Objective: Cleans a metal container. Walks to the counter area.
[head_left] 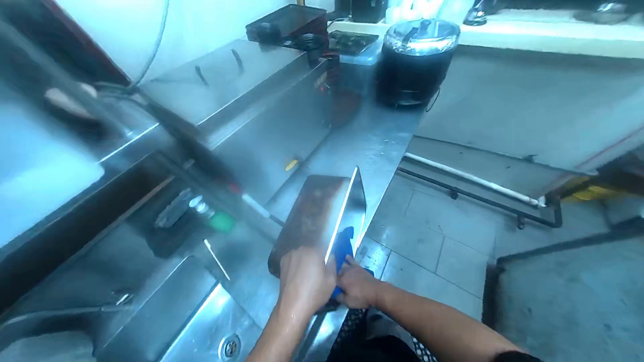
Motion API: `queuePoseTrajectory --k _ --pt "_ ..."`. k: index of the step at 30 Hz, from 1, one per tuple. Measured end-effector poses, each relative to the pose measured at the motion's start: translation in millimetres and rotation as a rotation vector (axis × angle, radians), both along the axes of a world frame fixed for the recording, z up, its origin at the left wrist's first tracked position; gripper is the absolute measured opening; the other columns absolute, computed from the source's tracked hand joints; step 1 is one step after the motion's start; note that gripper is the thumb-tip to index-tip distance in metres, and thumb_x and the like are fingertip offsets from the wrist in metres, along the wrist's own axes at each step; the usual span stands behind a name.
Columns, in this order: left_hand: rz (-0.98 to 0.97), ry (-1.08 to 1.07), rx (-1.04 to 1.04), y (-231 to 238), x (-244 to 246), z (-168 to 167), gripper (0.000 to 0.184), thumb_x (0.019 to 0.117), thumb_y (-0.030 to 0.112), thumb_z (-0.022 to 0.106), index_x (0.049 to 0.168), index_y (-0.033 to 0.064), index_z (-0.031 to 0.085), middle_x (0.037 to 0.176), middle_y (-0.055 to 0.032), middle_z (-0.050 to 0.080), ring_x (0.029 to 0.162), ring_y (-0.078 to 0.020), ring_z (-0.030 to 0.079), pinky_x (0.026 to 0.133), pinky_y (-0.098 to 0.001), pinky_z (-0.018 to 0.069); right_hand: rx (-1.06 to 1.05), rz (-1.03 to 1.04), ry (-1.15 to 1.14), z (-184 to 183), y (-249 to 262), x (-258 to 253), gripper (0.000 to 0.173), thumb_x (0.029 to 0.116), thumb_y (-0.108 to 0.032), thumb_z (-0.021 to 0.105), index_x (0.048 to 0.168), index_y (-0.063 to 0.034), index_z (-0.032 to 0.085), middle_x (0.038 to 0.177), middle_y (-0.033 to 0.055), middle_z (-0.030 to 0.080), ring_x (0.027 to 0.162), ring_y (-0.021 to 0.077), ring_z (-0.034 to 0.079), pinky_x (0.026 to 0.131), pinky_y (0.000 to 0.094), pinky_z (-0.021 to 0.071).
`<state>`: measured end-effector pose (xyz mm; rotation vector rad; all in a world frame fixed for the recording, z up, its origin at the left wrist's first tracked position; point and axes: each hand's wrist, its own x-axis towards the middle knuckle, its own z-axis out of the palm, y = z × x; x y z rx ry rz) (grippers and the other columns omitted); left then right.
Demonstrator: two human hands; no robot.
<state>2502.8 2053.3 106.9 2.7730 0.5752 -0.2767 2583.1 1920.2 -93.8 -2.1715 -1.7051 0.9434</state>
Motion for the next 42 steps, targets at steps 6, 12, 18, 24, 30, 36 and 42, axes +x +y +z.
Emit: queuePoseTrajectory --k 6,12,18,24,30,36,42 --pt "-0.043 -0.162 0.188 -12.5 57.2 -13.4 0.031 0.0924 0.04 0.052 0.078 0.017 0.067 0.056 0.0016 0.057 0.053 -0.0189 0.061 0.049 -0.0453 0.0492 0.043 -0.136 0.006 -5.2 0.7 110.3 0.062 0.0998 -0.061 0.043 0.119 -0.0097 0.071 0.122 0.0152 0.071 0.129 0.0361 0.058 0.121 0.0645 0.022" --pt "-0.081 -0.171 0.169 -3.0 82.1 -13.8 0.032 0.0932 0.04 0.053 0.069 0.0194 0.061 0.052 0.0062 0.049 0.047 -0.0126 0.051 0.044 -0.0394 0.0433 0.109 -0.095 0.01 -26.2 30.4 117.7 0.064 0.1011 -0.058 0.044 0.134 -0.0067 0.063 0.149 0.0143 0.056 0.15 0.0394 0.034 0.125 0.0671 0.01" --pt "-0.055 -0.162 0.238 -9.9 88.5 -12.1 0.022 0.0877 0.03 0.055 0.071 0.0161 0.061 0.053 0.0034 0.051 0.048 -0.0157 0.055 0.045 -0.0402 0.0451 0.111 -0.199 -0.063 -22.1 50.2 163.0 0.052 0.1026 -0.041 0.049 0.143 -0.0105 0.058 0.152 0.0142 0.053 0.153 0.0366 0.029 0.124 0.0696 0.0031" --pt "-0.046 -0.095 0.156 -5.2 99.2 -7.8 0.024 0.09 0.033 0.055 0.073 0.0173 0.061 0.056 0.004 0.052 0.052 -0.015 0.056 0.049 -0.0401 0.0473 0.017 -0.219 -0.06 -21.3 69.2 140.6 0.068 0.0997 -0.042 0.047 0.155 -0.0024 0.042 0.165 0.0215 0.032 0.157 0.0409 0.019 0.124 0.0695 0.0038" --pt "-0.047 -0.101 0.174 -7.6 98.9 -7.2 0.026 0.0912 0.034 0.055 0.073 0.0164 0.062 0.055 0.003 0.053 0.051 -0.0159 0.056 0.048 -0.0407 0.0467 0.221 -0.075 0.101 -18.1 48.5 135.2 0.052 0.1027 -0.05 0.045 0.123 -0.0084 0.07 0.137 0.0138 0.064 0.144 0.0336 0.045 0.127 0.0619 0.0111" --pt "-0.053 -0.099 0.156 -6.1 100.5 -8.6 0.024 0.0915 0.033 0.054 0.075 0.0179 0.061 0.056 0.0053 0.051 0.051 -0.0131 0.054 0.049 -0.0381 0.0465 0.034 -0.511 -0.082 -16.0 90.4 165.3 0.079 0.0988 -0.043 0.05 0.163 -0.0057 0.024 0.17 0.0152 0.024 0.158 0.0349 0.016 0.124 0.068 0.0025" --pt "-0.008 -0.123 0.193 -12.7 101.3 -12.4 0.024 0.0916 0.032 0.053 0.074 0.0174 0.061 0.055 0.005 0.051 0.051 -0.0132 0.055 0.048 -0.0379 0.0463 0.198 -0.076 -0.022 -30.0 34.9 115.9 0.057 0.1001 -0.045 0.05 0.145 -0.01 0.055 0.158 0.0153 0.045 0.152 0.0364 0.032 0.125 0.066 0.0082"
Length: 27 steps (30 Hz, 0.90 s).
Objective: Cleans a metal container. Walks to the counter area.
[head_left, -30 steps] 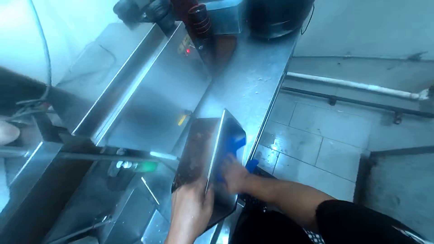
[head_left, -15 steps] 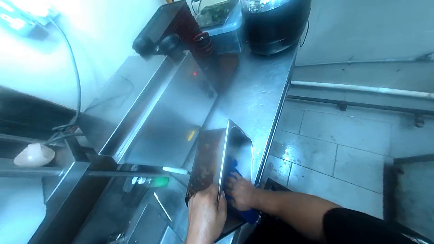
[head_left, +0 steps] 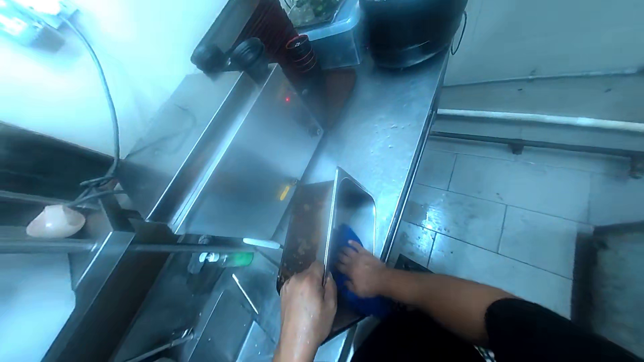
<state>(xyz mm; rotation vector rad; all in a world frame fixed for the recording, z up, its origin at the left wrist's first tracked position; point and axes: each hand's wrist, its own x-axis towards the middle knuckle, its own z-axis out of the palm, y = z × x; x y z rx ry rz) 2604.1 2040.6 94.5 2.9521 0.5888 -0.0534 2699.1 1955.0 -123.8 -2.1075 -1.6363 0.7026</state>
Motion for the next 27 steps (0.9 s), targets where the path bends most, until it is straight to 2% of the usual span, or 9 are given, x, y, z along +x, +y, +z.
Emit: queuePoseTrajectory --k 3,5,8,10,14,18,20,24,27 --pt "0.017 0.028 -0.009 -1.5 5.2 1.1 0.025 0.093 0.032 0.052 0.076 0.0174 0.061 0.056 0.0044 0.052 0.052 -0.0143 0.057 0.05 -0.0392 0.0474 0.002 -0.228 -0.123 -6.1 -4.8 56.8 0.057 0.1003 -0.05 0.047 0.145 -0.0165 0.058 0.161 0.0109 0.042 0.156 0.0332 0.025 0.124 0.0694 0.0051" --pt "0.027 0.038 -0.028 -0.5 9.3 1.4 0.026 0.094 0.034 0.052 0.077 0.0176 0.063 0.058 0.0045 0.054 0.054 -0.014 0.057 0.052 -0.0398 0.0489 -0.04 -0.352 -0.266 -10.7 3.2 92.0 0.065 0.1002 -0.055 0.044 0.154 -0.0186 0.049 0.164 0.0072 0.039 0.158 0.0284 0.022 0.124 0.0693 0.0033" --pt "0.034 0.053 -0.04 0.8 12.5 1.2 0.027 0.0946 0.036 0.052 0.076 0.0183 0.062 0.058 0.0048 0.053 0.054 -0.014 0.056 0.053 -0.0396 0.0483 -0.07 -0.34 -0.229 -12.8 8.0 74.8 0.066 0.0993 -0.054 0.046 0.153 -0.0166 0.049 0.166 0.0076 0.036 0.158 0.0304 0.019 0.125 0.068 0.005" --pt "0.035 0.039 -0.036 1.6 15.2 0.5 0.028 0.0948 0.037 0.052 0.075 0.0187 0.062 0.058 0.0053 0.053 0.054 -0.0138 0.057 0.052 -0.0396 0.0485 -0.098 -0.196 -0.09 -4.8 5.4 44.2 0.063 0.1008 -0.047 0.046 0.154 -0.0135 0.048 0.17 0.0094 0.027 0.16 0.033 0.011 0.125 0.0673 0.0025" --pt "0.044 0.037 -0.03 0.4 14.2 -0.2 0.027 0.094 0.036 0.052 0.075 0.0189 0.062 0.057 0.005 0.054 0.055 -0.0135 0.057 0.053 -0.0399 0.0482 -0.009 -0.069 0.007 -3.3 -9.9 10.8 0.059 0.0975 -0.043 0.053 0.149 -0.0147 0.051 0.164 0.0095 0.039 0.154 0.0315 0.031 0.125 0.0641 0.0124" --pt "0.031 0.055 -0.038 2.8 19.7 2.9 0.026 0.094 0.035 0.053 0.075 0.019 0.061 0.057 0.0053 0.053 0.054 -0.0127 0.056 0.053 -0.0387 0.0476 -0.093 -0.417 -0.091 1.9 -5.3 75.6 0.073 0.0989 -0.055 0.047 0.161 -0.0186 0.036 0.171 0.0081 0.024 0.159 0.0301 0.015 0.124 0.069 0.0029" --pt "0.042 0.087 -0.049 2.7 24.0 3.5 0.027 0.0952 0.037 0.052 0.077 0.019 0.061 0.059 0.0051 0.054 0.056 -0.0137 0.057 0.054 -0.0398 0.0483 -0.113 -0.475 -0.153 -3.3 4.0 92.4 0.074 0.0985 -0.055 0.048 0.159 -0.0138 0.039 0.169 0.0062 0.03 0.158 0.0275 0.021 0.125 0.067 0.003" --pt "0.062 0.085 -0.06 3.3 28.3 4.0 0.029 0.095 0.039 0.052 0.076 0.0187 0.062 0.06 0.0037 0.055 0.058 -0.0155 0.058 0.056 -0.042 0.049 -0.115 -0.226 -0.051 -0.4 3.1 36.4 0.072 0.1016 -0.049 0.042 0.16 -0.0072 0.036 0.171 0.0113 0.025 0.16 0.0305 0.013 0.127 0.0641 0.0034" --pt "0.064 0.058 -0.045 2.0 25.8 1.4 0.028 0.0944 0.036 0.052 0.074 0.018 0.06 0.059 0.0031 0.054 0.058 -0.0159 0.058 0.056 -0.0418 0.0484 -0.049 -0.036 0.031 0.6 -8.3 2.9 0.063 0.1017 -0.047 0.044 0.154 -0.0117 0.046 0.166 0.0086 0.037 0.156 0.0282 0.028 0.127 0.0608 0.0116"
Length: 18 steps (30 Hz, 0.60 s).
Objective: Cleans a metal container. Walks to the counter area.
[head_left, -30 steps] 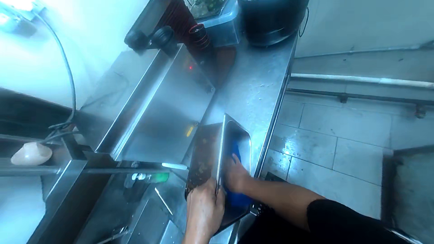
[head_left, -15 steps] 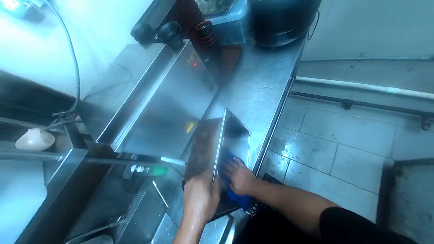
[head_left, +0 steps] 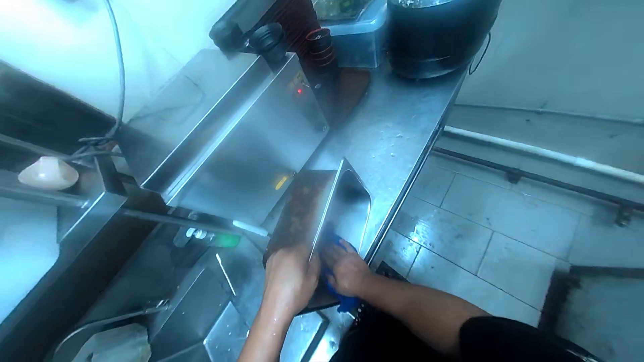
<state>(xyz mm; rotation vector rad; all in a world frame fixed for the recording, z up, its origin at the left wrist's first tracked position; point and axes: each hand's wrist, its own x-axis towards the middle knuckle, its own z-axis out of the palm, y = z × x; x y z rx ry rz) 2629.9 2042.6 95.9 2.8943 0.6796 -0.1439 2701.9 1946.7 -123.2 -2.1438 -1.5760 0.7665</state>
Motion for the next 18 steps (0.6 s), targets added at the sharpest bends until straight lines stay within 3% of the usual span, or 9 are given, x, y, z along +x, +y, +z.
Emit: queuePoseTrajectory --k 2,6,8,11,13,15,18 --pt "-0.012 -0.003 0.015 0.1 -1.0 -0.6 0.027 0.0939 0.034 0.052 0.073 0.0183 0.06 0.059 0.0031 0.055 0.058 -0.0156 0.059 0.056 -0.0417 0.049 -0.021 0.013 -0.028 1.2 -1.3 26.4 0.062 0.0999 -0.048 0.048 0.153 -0.0163 0.048 0.164 0.0075 0.039 0.154 0.0283 0.03 0.126 0.0614 0.0139" --pt "0.011 0.035 -0.005 -1.4 9.5 4.5 0.027 0.0962 0.033 0.055 0.075 0.0178 0.062 0.062 0.0023 0.057 0.062 -0.0177 0.061 0.059 -0.044 0.0506 -0.057 -0.298 -0.23 -4.1 6.3 110.5 0.066 0.0992 -0.057 0.045 0.153 -0.0179 0.05 0.164 0.0081 0.039 0.153 0.0272 0.032 0.126 0.063 0.0096" --pt "0.018 0.021 -0.006 -2.0 9.0 2.7 0.028 0.0955 0.032 0.058 0.071 0.0192 0.058 0.058 0.0035 0.054 0.058 -0.0167 0.058 0.055 -0.0431 0.0482 -0.071 -0.309 -0.269 -6.6 6.5 97.4 0.07 0.0984 -0.057 0.046 0.154 -0.0159 0.047 0.165 0.0089 0.037 0.154 0.03 0.03 0.125 0.0649 0.0114" --pt "-0.008 -0.061 0.01 0.8 11.1 -1.9 0.029 0.0934 0.032 0.058 0.067 0.0205 0.055 0.055 0.0055 0.049 0.053 -0.0141 0.054 0.051 -0.0406 0.0458 -0.021 -0.146 -0.102 -1.6 2.8 42.4 0.064 0.0987 -0.049 0.05 0.154 -0.0166 0.048 0.166 0.006 0.036 0.159 0.0295 0.017 0.125 0.0654 0.0121" --pt "-0.015 -0.077 0.017 0.6 12.0 -2.5 0.031 0.093 0.033 0.057 0.065 0.0201 0.055 0.054 0.0052 0.049 0.052 -0.0139 0.054 0.05 -0.0402 0.0449 0.062 0.036 0.07 1.4 0.4 9.7 0.051 0.1049 -0.042 0.04 0.148 -0.0195 0.055 0.161 0.0004 0.045 0.156 0.0215 0.027 0.128 0.0564 0.0155" --pt "-0.026 -0.109 0.04 0.4 8.5 -5.1 0.033 0.0935 0.033 0.056 0.063 0.0206 0.052 0.053 0.0061 0.046 0.05 -0.0128 0.051 0.047 -0.0383 0.0429 0.147 0.173 0.253 1.5 -4.9 2.9 0.05 0.1088 -0.041 0.033 0.145 -0.0172 0.059 0.153 0.0015 0.055 0.149 0.0173 0.041 0.128 0.0478 0.0199" --pt "-0.011 -0.125 0.052 -2.0 8.9 -4.9 0.034 0.0941 0.033 0.057 0.063 0.0204 0.051 0.052 0.0064 0.045 0.049 -0.0124 0.051 0.046 -0.0371 0.0418 0.189 0.345 0.181 -3.2 -23.0 41.7 0.042 0.1068 -0.031 0.042 0.141 -0.0161 0.063 0.153 0.0019 0.056 0.15 0.019 0.04 0.129 0.0505 0.0175"
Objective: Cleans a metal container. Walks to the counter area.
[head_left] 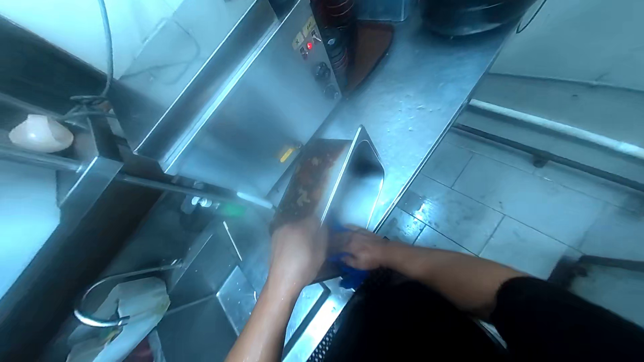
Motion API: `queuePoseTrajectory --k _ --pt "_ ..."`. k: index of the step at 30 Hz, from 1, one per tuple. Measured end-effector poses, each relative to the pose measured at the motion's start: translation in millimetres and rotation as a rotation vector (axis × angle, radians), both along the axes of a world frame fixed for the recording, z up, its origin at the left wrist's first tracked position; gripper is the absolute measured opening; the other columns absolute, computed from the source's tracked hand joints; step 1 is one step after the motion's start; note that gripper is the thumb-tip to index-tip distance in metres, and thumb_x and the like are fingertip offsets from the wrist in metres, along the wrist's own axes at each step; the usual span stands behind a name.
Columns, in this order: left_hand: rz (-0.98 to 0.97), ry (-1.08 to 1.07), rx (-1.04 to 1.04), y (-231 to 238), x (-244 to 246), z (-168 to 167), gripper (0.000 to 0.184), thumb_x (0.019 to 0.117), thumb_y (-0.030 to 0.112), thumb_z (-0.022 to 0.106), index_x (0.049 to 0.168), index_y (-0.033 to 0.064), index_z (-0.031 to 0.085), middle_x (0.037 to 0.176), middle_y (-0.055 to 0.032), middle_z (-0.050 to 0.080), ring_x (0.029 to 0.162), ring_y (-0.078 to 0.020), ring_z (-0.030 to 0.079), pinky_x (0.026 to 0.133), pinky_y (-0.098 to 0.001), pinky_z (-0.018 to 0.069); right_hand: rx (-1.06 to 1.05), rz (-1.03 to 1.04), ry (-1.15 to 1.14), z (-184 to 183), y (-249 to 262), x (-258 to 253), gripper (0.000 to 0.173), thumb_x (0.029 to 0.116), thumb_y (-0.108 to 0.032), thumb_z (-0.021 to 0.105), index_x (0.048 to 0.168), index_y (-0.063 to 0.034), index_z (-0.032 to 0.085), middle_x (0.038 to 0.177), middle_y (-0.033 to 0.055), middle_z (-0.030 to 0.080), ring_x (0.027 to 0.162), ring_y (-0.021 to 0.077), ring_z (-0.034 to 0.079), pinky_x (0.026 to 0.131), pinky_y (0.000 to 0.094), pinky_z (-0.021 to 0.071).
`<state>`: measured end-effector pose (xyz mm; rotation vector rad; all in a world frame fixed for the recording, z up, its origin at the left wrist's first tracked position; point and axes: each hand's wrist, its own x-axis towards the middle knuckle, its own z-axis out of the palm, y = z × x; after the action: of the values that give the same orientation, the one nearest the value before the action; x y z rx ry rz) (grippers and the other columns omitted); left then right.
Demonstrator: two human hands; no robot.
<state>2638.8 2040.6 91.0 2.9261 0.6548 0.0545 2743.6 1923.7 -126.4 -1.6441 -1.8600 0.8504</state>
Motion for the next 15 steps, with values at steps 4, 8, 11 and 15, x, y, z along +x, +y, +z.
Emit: queuePoseTrajectory --k 4,8,11,15 --pt "-0.005 0.023 0.014 -2.8 2.8 0.7 0.032 0.0927 0.031 0.06 0.063 0.0192 0.053 0.052 0.005 0.047 0.049 -0.0139 0.052 0.046 -0.0385 0.0426 -0.076 -0.396 -0.358 -6.8 3.6 65.1 0.051 0.1023 -0.037 0.046 0.149 -0.0201 0.055 0.161 -0.0003 0.045 0.154 0.0234 0.032 0.126 0.0594 0.0169" --pt "0.002 0.039 0.021 -2.8 4.9 1.6 0.032 0.0939 0.031 0.06 0.064 0.0205 0.054 0.052 0.0062 0.048 0.049 -0.0134 0.052 0.046 -0.0386 0.0422 -0.197 -0.522 -0.38 -1.1 24.3 29.7 0.06 0.1014 -0.042 0.046 0.156 -0.0179 0.046 0.167 0.0022 0.034 0.159 0.0303 0.016 0.124 0.0663 0.0124" --pt "0.012 0.031 0.022 -2.8 6.9 -0.3 0.035 0.0947 0.032 0.059 0.063 0.0199 0.051 0.052 0.0052 0.046 0.05 -0.0147 0.052 0.047 -0.039 0.0424 -0.185 -0.326 -0.217 4.4 18.0 -26.7 0.053 0.1051 -0.04 0.039 0.154 -0.0199 0.049 0.167 -0.0004 0.036 0.159 0.0257 0.016 0.127 0.0621 0.0089" --pt "0.01 -0.016 0.015 -3.9 1.0 -3.6 0.039 0.0956 0.034 0.058 0.061 0.0195 0.049 0.052 0.005 0.045 0.049 -0.0142 0.051 0.048 -0.0392 0.0415 -0.238 -0.255 0.298 18.8 3.6 -52.5 0.059 0.1103 -0.046 0.026 0.147 -0.011 0.055 0.153 0.0073 0.055 0.148 0.0187 0.043 0.127 0.0464 0.0231"
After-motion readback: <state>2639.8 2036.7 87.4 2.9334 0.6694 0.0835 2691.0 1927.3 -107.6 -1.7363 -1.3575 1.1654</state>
